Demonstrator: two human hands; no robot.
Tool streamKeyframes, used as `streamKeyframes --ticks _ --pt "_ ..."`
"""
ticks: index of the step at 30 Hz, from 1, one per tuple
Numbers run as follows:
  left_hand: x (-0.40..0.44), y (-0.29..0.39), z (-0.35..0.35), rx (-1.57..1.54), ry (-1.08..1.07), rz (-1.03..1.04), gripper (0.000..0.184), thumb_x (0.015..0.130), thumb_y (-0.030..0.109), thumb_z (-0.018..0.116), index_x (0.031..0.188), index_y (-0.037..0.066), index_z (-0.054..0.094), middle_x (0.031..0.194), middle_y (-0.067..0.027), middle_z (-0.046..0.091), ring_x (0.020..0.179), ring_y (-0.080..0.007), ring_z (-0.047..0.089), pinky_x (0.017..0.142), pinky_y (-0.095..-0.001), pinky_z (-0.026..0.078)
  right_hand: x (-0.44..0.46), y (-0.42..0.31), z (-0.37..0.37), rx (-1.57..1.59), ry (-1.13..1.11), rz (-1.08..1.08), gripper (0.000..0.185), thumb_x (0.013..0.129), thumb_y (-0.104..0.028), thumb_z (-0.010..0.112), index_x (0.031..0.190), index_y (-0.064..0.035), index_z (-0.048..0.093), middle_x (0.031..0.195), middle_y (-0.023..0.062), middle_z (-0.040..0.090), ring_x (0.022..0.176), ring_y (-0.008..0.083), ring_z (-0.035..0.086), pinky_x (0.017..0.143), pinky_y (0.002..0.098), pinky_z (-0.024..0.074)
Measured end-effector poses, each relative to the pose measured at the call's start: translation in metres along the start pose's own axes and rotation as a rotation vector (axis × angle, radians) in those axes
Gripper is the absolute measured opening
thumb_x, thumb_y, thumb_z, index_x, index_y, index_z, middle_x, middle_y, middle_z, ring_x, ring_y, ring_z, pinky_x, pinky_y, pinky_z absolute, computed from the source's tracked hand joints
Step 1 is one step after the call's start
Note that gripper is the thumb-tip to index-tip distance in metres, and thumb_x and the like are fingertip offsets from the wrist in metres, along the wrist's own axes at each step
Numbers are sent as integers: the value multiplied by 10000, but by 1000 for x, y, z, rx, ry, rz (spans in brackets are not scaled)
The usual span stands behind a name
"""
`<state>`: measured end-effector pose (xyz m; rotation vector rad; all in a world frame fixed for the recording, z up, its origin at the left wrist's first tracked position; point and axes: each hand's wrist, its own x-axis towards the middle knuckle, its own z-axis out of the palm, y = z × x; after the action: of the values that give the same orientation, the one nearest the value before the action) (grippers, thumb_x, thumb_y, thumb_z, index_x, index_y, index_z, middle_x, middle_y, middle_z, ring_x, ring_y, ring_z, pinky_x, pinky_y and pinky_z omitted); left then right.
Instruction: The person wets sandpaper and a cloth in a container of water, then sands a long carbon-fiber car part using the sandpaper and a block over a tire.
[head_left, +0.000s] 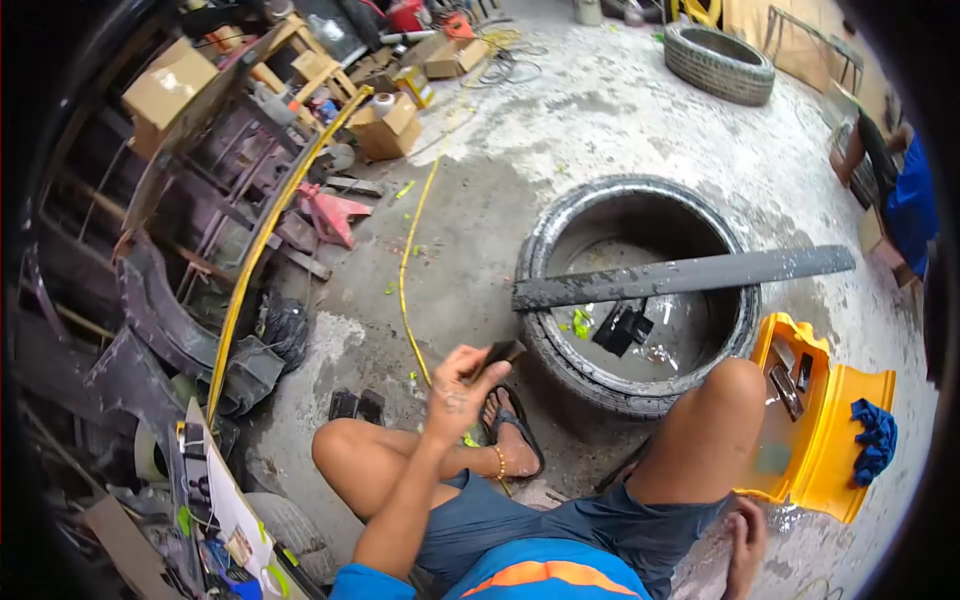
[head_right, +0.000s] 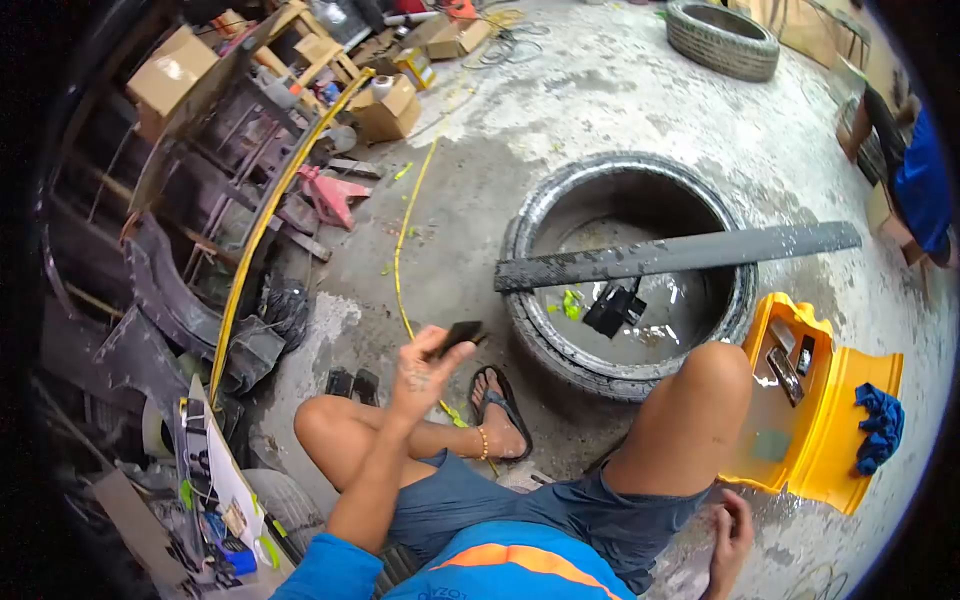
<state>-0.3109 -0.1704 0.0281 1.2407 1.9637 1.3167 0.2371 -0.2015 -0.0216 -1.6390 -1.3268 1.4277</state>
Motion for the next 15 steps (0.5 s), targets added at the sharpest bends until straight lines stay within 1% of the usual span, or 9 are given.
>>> streamKeyframes --ticks 2,3,4,5,6,9,11,14,15 --pt "-21 -25 15 -101 12 -76 315 911 209 820 1135 -5 762 910 -52 684 826 -111 619 731 -269 492 -6 -12 7 145 61 -275 556 850 -132 806 1344 -20 577 1154 72 554 849 120 573 695 239 534" --pt "-30 -29 25 -161 14 -135 316 910 219 821 1123 -6 762 914 -62 704 844 -111 627 740 -280 499 -7 -19 16 153 54 -297 556 850 -132 806 1344 -20 577 1154 72 554 849 120 573 695 239 534" --pt "-36 -26 34 -185 27 -23 319 902 218 829 1103 -18 755 936 -81 732 860 -110 638 755 -299 512 -12 -30 32 69 1 -362 611 782 -99 849 1324 -26 574 1167 77 539 844 123 571 669 229 518" --pt "-44 -18 37 -230 -24 -174 327 900 229 832 1076 -33 747 924 -86 729 837 -117 641 746 -309 510 -15 -38 42 -20 -56 -424 671 715 -66 892 1304 -31 572 1181 82 524 840 125 569 643 218 502" --pt "-50 -21 42 -135 -15 -126 337 899 244 833 1076 -30 747 912 -83 723 825 -122 641 736 -312 505 -13 -32 52 -107 -16 -503 654 650 3 915 1220 -41 598 1153 85 512 821 123 572 634 208 488" --pt "-63 -17 47 -36 -41 -39 352 901 285 828 1053 -23 751 882 -88 702 804 -151 644 717 -321 493 -1 6 45 -119 -34 -499 566 676 17 897 1166 -44 621 1127 72 499 795 113 572 644 205 492" --pt "-65 -24 51 -75 -65 -15 308 905 262 827 1053 -2 771 866 -64 671 777 -126 597 699 -300 465 1 7 43 -143 -38 -477 509 720 -19 884 1165 -20 639 1168 106 532 786 169 616 675 257 527" --pt "-62 -49 58 -105 -137 7 343 889 288 841 1043 -10 770 880 -87 695 802 -167 635 717 -330 487 2 -21 52 -205 105 -529 540 844 52 822 1331 -6 597 1308 156 641 1080 235 664 923 368 567" --pt "-61 -63 65 -105 -142 25 357 883 301 845 1038 -12 770 886 -97 702 814 -184 650 723 -343 495 -1 -25 53 -243 112 -507 521 868 27 811 1340 -3 592 1284 148 646 1090 245 661 941 368 561"
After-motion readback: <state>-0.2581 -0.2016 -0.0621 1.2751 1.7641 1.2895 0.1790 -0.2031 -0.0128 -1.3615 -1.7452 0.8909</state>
